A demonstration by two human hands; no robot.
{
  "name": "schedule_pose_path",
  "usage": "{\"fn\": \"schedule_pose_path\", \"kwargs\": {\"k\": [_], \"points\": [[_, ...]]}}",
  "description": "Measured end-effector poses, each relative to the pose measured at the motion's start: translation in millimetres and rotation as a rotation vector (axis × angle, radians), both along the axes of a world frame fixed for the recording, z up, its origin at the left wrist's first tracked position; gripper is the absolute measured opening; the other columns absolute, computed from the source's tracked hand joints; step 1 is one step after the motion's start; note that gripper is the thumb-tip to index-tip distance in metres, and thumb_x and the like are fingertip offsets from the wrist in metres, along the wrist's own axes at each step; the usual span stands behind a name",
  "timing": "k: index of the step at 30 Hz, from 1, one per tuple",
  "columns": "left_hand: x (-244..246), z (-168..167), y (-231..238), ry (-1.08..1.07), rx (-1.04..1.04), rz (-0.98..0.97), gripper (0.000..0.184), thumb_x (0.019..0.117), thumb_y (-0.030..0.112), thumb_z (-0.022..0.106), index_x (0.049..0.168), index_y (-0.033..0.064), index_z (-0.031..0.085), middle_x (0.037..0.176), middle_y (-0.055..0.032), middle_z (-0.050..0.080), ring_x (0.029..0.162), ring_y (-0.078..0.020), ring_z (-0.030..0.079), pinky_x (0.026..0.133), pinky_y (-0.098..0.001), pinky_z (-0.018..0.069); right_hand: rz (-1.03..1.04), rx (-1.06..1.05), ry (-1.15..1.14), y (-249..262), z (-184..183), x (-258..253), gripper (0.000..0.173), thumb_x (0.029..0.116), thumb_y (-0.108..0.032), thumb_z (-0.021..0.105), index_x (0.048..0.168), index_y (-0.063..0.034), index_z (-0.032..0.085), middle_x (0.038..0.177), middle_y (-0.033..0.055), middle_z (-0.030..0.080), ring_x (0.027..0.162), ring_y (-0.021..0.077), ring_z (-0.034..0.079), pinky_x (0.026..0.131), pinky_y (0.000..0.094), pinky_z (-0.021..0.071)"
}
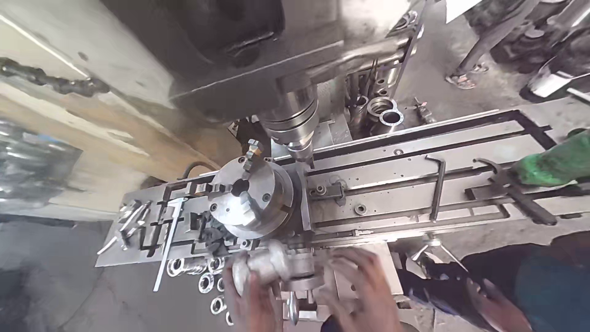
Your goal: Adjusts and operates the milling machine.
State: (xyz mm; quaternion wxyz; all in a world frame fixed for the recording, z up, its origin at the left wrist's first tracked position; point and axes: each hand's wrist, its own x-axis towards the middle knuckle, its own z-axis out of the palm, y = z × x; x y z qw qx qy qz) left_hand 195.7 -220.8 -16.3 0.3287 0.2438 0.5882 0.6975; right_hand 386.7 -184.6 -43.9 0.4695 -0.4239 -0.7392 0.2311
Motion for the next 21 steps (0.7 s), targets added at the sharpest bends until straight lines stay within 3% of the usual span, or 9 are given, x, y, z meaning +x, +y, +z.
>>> {"fn": "schedule_pose_path", "kwargs": {"k": [3, 5, 7, 9, 13, 16, 21], "points": [[-16.4, -6.0, 21.3, 0.177, -0.098, 0.002, 0.047, 0.106, 0.034, 0.042, 0.139, 0.0008, 0.038, 0.075, -0.001, 0.065, 0.047, -0.0102, 0.06, 0.041, -0.026, 0.0546, -0.172, -0.028, -0.064, 13.2, -28.1, 35.0, 0.032, 0.0938, -0.041, 0.066, 0.114, -0.0157, 0.072, 0.117, 0.0037, 0.072, 0.115, 0.0215, 0.063, 0.099, 0.0405, 0.0499], [-19.5, -13.2, 30.5, 0.218, -0.15, -0.027, 0.041, 0.1073, 0.036, 0.037, 0.132, 0.0034, 0.044, 0.064, 0.001, 0.058, 0.04, -0.0084, 0.051, 0.037, -0.0247, 0.0488, -0.281, -0.032, -0.094, 26.4, -41.2, 56.3, 0.03, 0.0927, -0.035, 0.065, 0.108, -0.0114, 0.075, 0.11, 0.0064, 0.074, 0.107, 0.0229, 0.065, 0.094, 0.0407, 0.0517], [-18.2, -19.6, 36.0, 0.265, -0.178, 0.009, 0.043, 0.1073, 0.038, 0.034, 0.129, 0.004, 0.048, 0.067, 0.0029, 0.055, 0.043, -0.0055, 0.046, 0.039, -0.0221, 0.0436, -0.398, 0.0, -0.105, 44.7, -47.0, 75.2, 0.027, 0.0936, -0.029, 0.063, 0.103, -0.007, 0.075, 0.103, 0.01, 0.074, 0.1, 0.0251, 0.067, 0.088, 0.0422, 0.0532], [-15.3, -18.4, 38.4, 0.234, -0.2, 0.049, 0.045, 0.109, 0.04, 0.03, 0.132, 0.0047, 0.048, 0.077, 0.0036, 0.058, 0.049, -0.0029, 0.049, 0.042, -0.0189, 0.0426, -0.5, 0.049, -0.095, 67.0, -51.6, 95.9, 0.026, 0.0959, -0.025, 0.062, 0.101, -0.002, 0.073, 0.098, 0.0146, 0.073, 0.096, 0.0281, 0.068, 0.087, 0.0449, 0.0551], [-13.7, -12.7, 41.6, 0.193, -0.214, 0.042, 0.043, 0.1097, 0.041, 0.029, 0.132, 0.0082, 0.045, 0.08, 0.0045, 0.059, 0.05, -0.0009, 0.049, 0.043, -0.0167, 0.0426, -0.641, 0.148, -0.09, 115.0, -64.5, 121.6, 0.025, 0.0958, -0.02, 0.061, 0.106, 0.0016, 0.068, 0.093, 0.0184, 0.069, 0.087, 0.0312, 0.066, 0.078, 0.0458, 0.0537], [-9.9, -15.0, 45.0, 0.271, -0.232, 0.004, 0.038, 0.1085, 0.039, 0.031, 0.126, 0.0083, 0.044, 0.075, 0.0057, 0.055, 0.047, -0.0007, 0.046, 0.042, -0.0166, 0.041, -0.63, 0.167, -0.149, 132.6, -84.0, 115.6, 0.026, 0.0948, -0.019, 0.059, 0.109, 0.0004, 0.068, 0.098, 0.0191, 0.069, 0.093, 0.036, 0.067, 0.082, 0.0494, 0.0549], [-12.5, -14.1, 48.2, 0.323, -0.231, 0.02, 0.04, 0.1094, 0.041, 0.026, 0.12, 0.0078, 0.046, 0.067, 0.0069, 0.05, 0.045, -0.0015, 0.044, 0.042, -0.0182, 0.0413, -0.678, 0.272, -0.236, 136.5, -99.1, 109.1, 0.026, 0.0944, -0.022, 0.057, 0.106, -0.0014, 0.067, 0.094, 0.017, 0.069, 0.092, 0.0365, 0.065, 0.086, 0.0495, 0.0501]]}}
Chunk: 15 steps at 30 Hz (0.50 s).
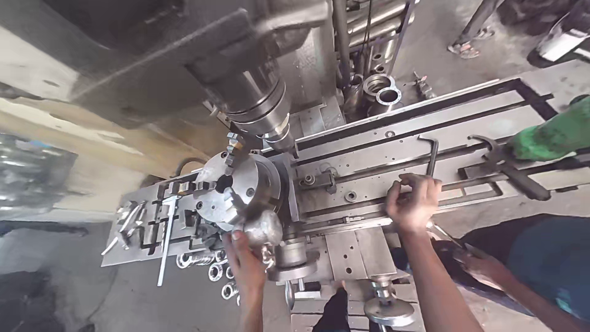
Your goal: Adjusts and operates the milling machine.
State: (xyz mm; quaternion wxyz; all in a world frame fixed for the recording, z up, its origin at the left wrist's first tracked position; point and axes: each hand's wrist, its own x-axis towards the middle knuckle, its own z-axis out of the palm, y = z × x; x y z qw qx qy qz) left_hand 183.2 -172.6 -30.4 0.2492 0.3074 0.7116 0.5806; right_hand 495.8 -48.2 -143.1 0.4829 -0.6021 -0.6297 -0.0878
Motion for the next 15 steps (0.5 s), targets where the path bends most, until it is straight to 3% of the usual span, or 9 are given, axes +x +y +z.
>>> {"fn": "schedule_pose_path", "kwargs": {"k": [3, 6, 7, 8, 10, 13, 15], "points": [[3.6, -2.2, 4.5, 0.064, 0.004, 0.027, 0.043, 0.1091, 0.043, 0.027, 0.126, 0.0077, 0.045, 0.076, 0.0066, 0.054, 0.05, 0.0, 0.046, 0.044, -0.0167, 0.0418, -0.008, -0.013, -0.01, 1.5, 1.4, -0.1, 0.024, 0.0946, -0.022, 0.056, 0.103, -0.0034, 0.069, 0.091, 0.0153, 0.069, 0.091, 0.036, 0.064, 0.086, 0.0498, 0.0483], [13.6, 5.2, 6.1, 0.294, -0.039, -0.089, 0.061, 0.1068, 0.048, 0.035, 0.143, -0.0013, 0.039, 0.111, -0.0035, 0.06, 0.086, -0.0015, 0.063, 0.071, -0.0229, 0.0558, -0.018, -0.058, -0.032, 0.7, 2.7, -0.4, 0.024, 0.0943, -0.025, 0.055, 0.1, -0.0058, 0.069, 0.093, 0.0156, 0.068, 0.094, 0.0376, 0.063, 0.085, 0.0528, 0.046], [12.2, 8.0, 6.5, 0.323, -0.052, -0.123, 0.066, 0.1064, 0.05, 0.035, 0.146, -0.0031, 0.036, 0.116, -0.0055, 0.06, 0.092, -0.0017, 0.064, 0.075, -0.024, 0.0571, -0.017, -0.069, -0.041, 0.4, 2.4, -0.8, 0.025, 0.0944, -0.026, 0.054, 0.1, -0.0063, 0.069, 0.094, 0.016, 0.068, 0.095, 0.0381, 0.062, 0.084, 0.0533, 0.0454], [9.8, 9.4, 5.7, 0.301, -0.068, -0.135, 0.065, 0.1072, 0.05, 0.035, 0.146, -0.0021, 0.036, 0.115, -0.0043, 0.06, 0.088, -0.0008, 0.063, 0.072, -0.0229, 0.0568, -0.011, -0.077, -0.051, 0.0, 2.7, -1.1, 0.025, 0.0943, -0.026, 0.054, 0.1, -0.0066, 0.069, 0.095, 0.0164, 0.068, 0.095, 0.0386, 0.062, 0.084, 0.0536, 0.0452], [6.9, 8.0, 4.5, 0.221, -0.09, -0.097, 0.053, 0.1083, 0.046, 0.031, 0.137, 0.0027, 0.042, 0.092, 0.0029, 0.058, 0.062, 0.0006, 0.054, 0.053, -0.0188, 0.0486, 0.002, -0.091, -0.05, 1.3, 4.1, -0.1, 0.026, 0.094, -0.026, 0.054, 0.1, -0.0062, 0.069, 0.095, 0.0169, 0.068, 0.095, 0.0392, 0.063, 0.083, 0.0543, 0.0452], [0.9, 2.7, -6.5, 0.087, -0.05, -0.028, 0.049, 0.1092, 0.047, 0.027, 0.131, 0.0062, 0.046, 0.075, 0.0067, 0.055, 0.05, 0.0, 0.049, 0.046, -0.0172, 0.0448, 0.01, -0.116, -0.042, 0.3, 4.4, 0.4, 0.025, 0.0935, -0.026, 0.054, 0.099, -0.0059, 0.069, 0.095, 0.017, 0.068, 0.094, 0.0392, 0.063, 0.083, 0.0545, 0.0452], [1.4, 1.9, -8.2, 0.028, 0.011, 0.041, 0.041, 0.1102, 0.044, 0.024, 0.113, 0.0112, 0.049, 0.063, 0.0081, 0.051, 0.042, -0.0007, 0.043, 0.039, -0.0163, 0.0392, 0.015, -0.121, -0.037, 0.9, 5.0, -0.4, 0.026, 0.0936, -0.025, 0.053, 0.098, -0.0056, 0.069, 0.095, 0.0166, 0.068, 0.094, 0.0388, 0.063, 0.083, 0.0542, 0.0452]]}}
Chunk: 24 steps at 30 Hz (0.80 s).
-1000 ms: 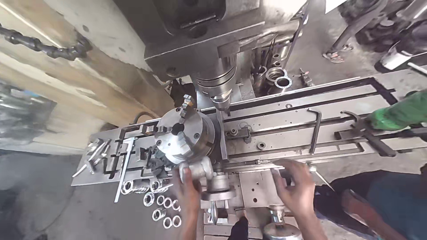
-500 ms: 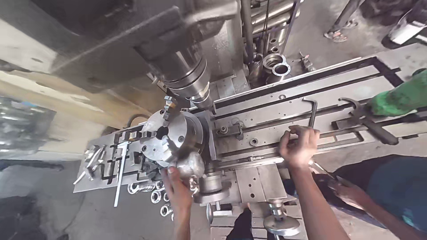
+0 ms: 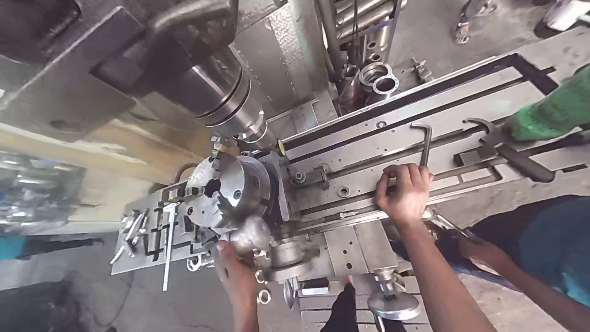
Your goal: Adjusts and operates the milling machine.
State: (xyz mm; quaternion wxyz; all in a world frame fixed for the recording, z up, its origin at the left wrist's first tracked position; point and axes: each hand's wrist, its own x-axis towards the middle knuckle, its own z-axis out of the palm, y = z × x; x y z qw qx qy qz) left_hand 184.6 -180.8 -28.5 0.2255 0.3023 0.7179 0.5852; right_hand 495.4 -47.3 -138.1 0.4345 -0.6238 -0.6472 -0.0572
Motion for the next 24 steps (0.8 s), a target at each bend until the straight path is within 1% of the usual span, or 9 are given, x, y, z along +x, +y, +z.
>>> {"fn": "schedule_pose_path", "kwargs": {"k": [2, 5, 6, 10, 15, 17, 18, 20, 24], "points": [[6.2, -0.1, 4.3, 0.063, 0.002, 0.026, 0.041, 0.1102, 0.042, 0.022, 0.112, 0.0106, 0.047, 0.063, 0.0082, 0.051, 0.044, -0.0006, 0.044, 0.04, -0.0171, 0.0402, -0.002, 0.001, -0.001, 1.5, 0.3, -0.1, 0.025, 0.0932, -0.026, 0.053, 0.096, -0.0059, 0.069, 0.094, 0.0161, 0.068, 0.094, 0.039, 0.063, 0.082, 0.0541, 0.0452], [19.2, 6.5, 8.2, 0.292, -0.111, -0.101, 0.056, 0.1089, 0.044, 0.031, 0.14, -0.0015, 0.041, 0.099, -0.0022, 0.059, 0.073, -0.0022, 0.059, 0.064, -0.0234, 0.0538, -0.02, -0.025, -0.003, 1.0, 0.1, -0.5, 0.026, 0.0932, -0.027, 0.053, 0.096, -0.0068, 0.069, 0.094, 0.016, 0.068, 0.095, 0.039, 0.062, 0.082, 0.0544, 0.0449], [18.1, 7.9, 10.4, 0.316, -0.129, -0.125, 0.057, 0.1083, 0.045, 0.033, 0.141, -0.0015, 0.04, 0.1, -0.003, 0.059, 0.074, -0.0025, 0.059, 0.064, -0.0237, 0.0541, -0.024, -0.028, -0.005, 2.0, 0.7, -0.5, 0.026, 0.0934, -0.027, 0.053, 0.096, -0.0068, 0.068, 0.094, 0.0162, 0.068, 0.095, 0.0392, 0.063, 0.082, 0.0547, 0.0451], [6.0, 3.3, 5.7, 0.201, -0.101, -0.09, 0.051, 0.1092, 0.045, 0.03, 0.136, 0.0034, 0.043, 0.086, 0.0032, 0.057, 0.059, -0.0012, 0.053, 0.052, -0.0199, 0.0489, -0.013, -0.013, 0.009, 2.9, 1.1, 0.4, 0.026, 0.0933, -0.027, 0.053, 0.095, -0.0061, 0.068, 0.093, 0.0164, 0.068, 0.093, 0.0393, 0.063, 0.08, 0.0547, 0.0446], [-2.4, 2.3, -4.2, 0.08, -0.001, 0.023, 0.044, 0.1092, 0.048, 0.02, 0.111, 0.0129, 0.047, 0.06, 0.0092, 0.045, 0.042, -0.0015, 0.039, 0.038, -0.0171, 0.0358, -0.006, -0.019, 0.015, 2.2, 0.6, -1.0, 0.025, 0.092, -0.027, 0.054, 0.095, -0.007, 0.069, 0.091, 0.0152, 0.068, 0.092, 0.0385, 0.063, 0.079, 0.0543, 0.0444], [11.3, 4.6, 0.5, 0.184, -0.036, 0.02, 0.048, 0.1094, 0.046, 0.023, 0.118, 0.0064, 0.049, 0.071, 0.0048, 0.054, 0.052, -0.0015, 0.05, 0.047, -0.0192, 0.0456, -0.014, -0.047, 0.005, 3.1, 1.6, -2.7, 0.026, 0.092, -0.028, 0.053, 0.095, -0.0076, 0.068, 0.092, 0.015, 0.068, 0.092, 0.0386, 0.062, 0.079, 0.0546, 0.0444], [19.7, 9.5, 1.6, 0.261, -0.102, -0.042, 0.055, 0.1098, 0.044, 0.027, 0.135, -0.0018, 0.044, 0.091, -0.0021, 0.059, 0.068, -0.0025, 0.059, 0.061, -0.0228, 0.0537, -0.019, -0.063, -0.004, 2.8, 1.9, -3.3, 0.027, 0.0918, -0.029, 0.052, 0.095, -0.0077, 0.068, 0.093, 0.0152, 0.068, 0.093, 0.039, 0.062, 0.079, 0.0548, 0.0444], [24.5, 16.8, 4.1, 0.386, -0.183, -0.113, 0.064, 0.1074, 0.049, 0.03, 0.144, -0.0035, 0.037, 0.111, -0.007, 0.06, 0.084, -0.0012, 0.063, 0.071, -0.0238, 0.0562, -0.02, -0.086, -0.018, 1.5, 1.4, -2.8, 0.029, 0.0922, -0.031, 0.051, 0.095, -0.0079, 0.068, 0.093, 0.0152, 0.067, 0.093, 0.039, 0.062, 0.079, 0.0549, 0.0438], [10.4, 10.1, 3.0, 0.295, -0.099, -0.106, 0.061, 0.1085, 0.046, 0.028, 0.146, -0.0019, 0.034, 0.103, -0.0026, 0.059, 0.074, -0.0013, 0.061, 0.064, -0.0223, 0.0554, -0.006, -0.062, -0.005, 4.6, 2.0, -0.1, 0.029, 0.0917, -0.03, 0.051, 0.094, -0.0075, 0.069, 0.093, 0.0159, 0.068, 0.094, 0.0394, 0.063, 0.079, 0.0554, 0.0442]]}}
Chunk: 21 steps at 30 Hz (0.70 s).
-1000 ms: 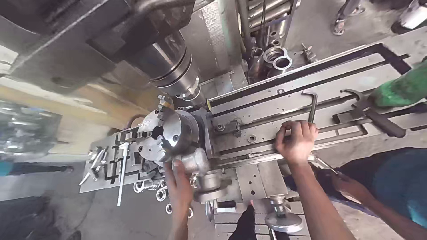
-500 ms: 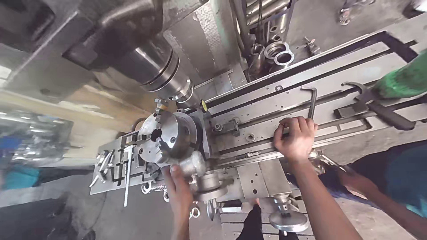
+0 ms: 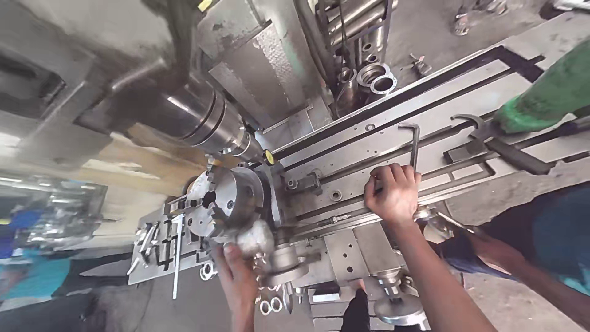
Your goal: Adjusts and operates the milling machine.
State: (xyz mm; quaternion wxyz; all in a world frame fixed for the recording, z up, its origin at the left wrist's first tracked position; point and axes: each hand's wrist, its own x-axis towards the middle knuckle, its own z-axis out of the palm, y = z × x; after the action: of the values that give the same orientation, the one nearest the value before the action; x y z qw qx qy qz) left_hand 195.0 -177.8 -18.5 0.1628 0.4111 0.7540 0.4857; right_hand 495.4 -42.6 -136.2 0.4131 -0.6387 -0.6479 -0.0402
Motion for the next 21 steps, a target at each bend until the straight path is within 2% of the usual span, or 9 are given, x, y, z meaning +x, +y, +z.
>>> {"fn": "schedule_pose_path", "kwargs": {"k": [4, 7, 8, 10, 11, 14, 16, 19, 21], "points": [[-3.0, -1.5, -3.9, -0.19, 0.089, 0.119, 0.042, 0.1104, 0.042, 0.022, 0.124, 0.0103, 0.046, 0.074, 0.0085, 0.053, 0.049, 0.0018, 0.047, 0.045, -0.0148, 0.0427, -0.001, 0.005, 0.019, -1.7, 1.0, -1.1, 0.028, 0.0909, -0.03, 0.051, 0.092, -0.0076, 0.069, 0.09, 0.0148, 0.067, 0.091, 0.0382, 0.063, 0.078, 0.0543, 0.044], [2.2, -6.0, -2.9, -0.17, 0.058, 0.147, 0.044, 0.11, 0.046, 0.022, 0.119, 0.0112, 0.048, 0.066, 0.0071, 0.05, 0.045, -0.0012, 0.043, 0.041, -0.0175, 0.0383, -0.004, 0.0, 0.023, -0.9, 0.4, -2.0, 0.029, 0.0907, -0.031, 0.05, 0.092, -0.008, 0.069, 0.09, 0.0145, 0.067, 0.091, 0.0382, 0.063, 0.076, 0.0542, 0.044], [7.5, -7.9, -1.4, -0.123, 0.022, 0.14, 0.047, 0.1099, 0.046, 0.023, 0.124, 0.0077, 0.047, 0.07, 0.005, 0.052, 0.048, -0.0022, 0.046, 0.043, -0.0194, 0.0416, -0.011, -0.01, 0.019, -1.3, 0.3, -2.6, 0.03, 0.09, -0.032, 0.05, 0.091, -0.0081, 0.069, 0.091, 0.0146, 0.068, 0.092, 0.0384, 0.063, 0.077, 0.0544, 0.0445], [8.7, -3.0, -0.6, -0.036, -0.097, 0.027, 0.06, 0.1085, 0.049, 0.027, 0.146, 0.0029, 0.035, 0.093, -0.0005, 0.057, 0.063, -0.0025, 0.055, 0.057, -0.022, 0.0502, -0.021, -0.038, 0.007, -1.5, 1.4, -4.5, 0.031, 0.0893, -0.033, 0.05, 0.091, -0.0079, 0.068, 0.092, 0.0153, 0.068, 0.094, 0.0394, 0.064, 0.078, 0.0551, 0.0452], [4.9, -1.0, 2.9, -0.018, -0.112, -0.011, 0.062, 0.108, 0.05, 0.029, 0.147, 0.0029, 0.035, 0.095, -0.0008, 0.058, 0.065, -0.0024, 0.056, 0.057, -0.0221, 0.0513, -0.025, -0.039, 0.004, 0.0, 1.9, -4.5, 0.031, 0.0891, -0.033, 0.05, 0.091, -0.0079, 0.068, 0.091, 0.0152, 0.068, 0.093, 0.0395, 0.063, 0.077, 0.0551, 0.0451], [-1.3, -1.7, 6.3, -0.092, -0.056, -0.018, 0.047, 0.1079, 0.049, 0.027, 0.127, 0.0096, 0.045, 0.074, 0.0069, 0.053, 0.049, 0.0002, 0.045, 0.044, -0.0167, 0.0408, -0.011, -0.021, 0.016, -0.7, 1.0, -2.8, 0.03, 0.0895, -0.032, 0.05, 0.092, -0.0081, 0.068, 0.091, 0.0148, 0.067, 0.092, 0.0386, 0.063, 0.075, 0.0544, 0.0443], [-1.1, -3.1, 3.4, -0.168, -0.008, 0.028, 0.044, 0.1098, 0.046, 0.023, 0.12, 0.0114, 0.047, 0.065, 0.0083, 0.049, 0.044, -0.0001, 0.041, 0.04, -0.0164, 0.0368, -0.02, -0.02, 0.019, -1.9, 0.1, -0.8, 0.03, 0.0898, -0.032, 0.049, 0.091, -0.0089, 0.068, 0.091, 0.0138, 0.067, 0.092, 0.0374, 0.063, 0.075, 0.0536, 0.0444], [-5.1, -1.9, -5.9, -0.216, 0.053, 0.106, 0.044, 0.11, 0.047, 0.018, 0.103, 0.0163, 0.049, 0.057, 0.009, 0.044, 0.04, -0.0015, 0.038, 0.037, -0.0171, 0.0332, -0.014, -0.022, 0.022, -0.9, -0.5, -2.4, 0.029, 0.0901, -0.032, 0.05, 0.09, -0.0091, 0.068, 0.09, 0.0133, 0.067, 0.091, 0.0368, 0.063, 0.076, 0.053, 0.0442], [-0.4, -3.4, -7.4, -0.178, 0.054, 0.156, 0.047, 0.1098, 0.048, 0.017, 0.097, 0.0163, 0.049, 0.055, 0.0088, 0.044, 0.039, -0.0017, 0.038, 0.037, -0.0179, 0.0336, -0.014, -0.033, 0.02, 0.0, -0.5, -3.4, 0.029, 0.0889, -0.032, 0.051, 0.089, -0.0092, 0.068, 0.09, 0.0134, 0.067, 0.092, 0.037, 0.063, 0.077, 0.0535, 0.0444]]}}
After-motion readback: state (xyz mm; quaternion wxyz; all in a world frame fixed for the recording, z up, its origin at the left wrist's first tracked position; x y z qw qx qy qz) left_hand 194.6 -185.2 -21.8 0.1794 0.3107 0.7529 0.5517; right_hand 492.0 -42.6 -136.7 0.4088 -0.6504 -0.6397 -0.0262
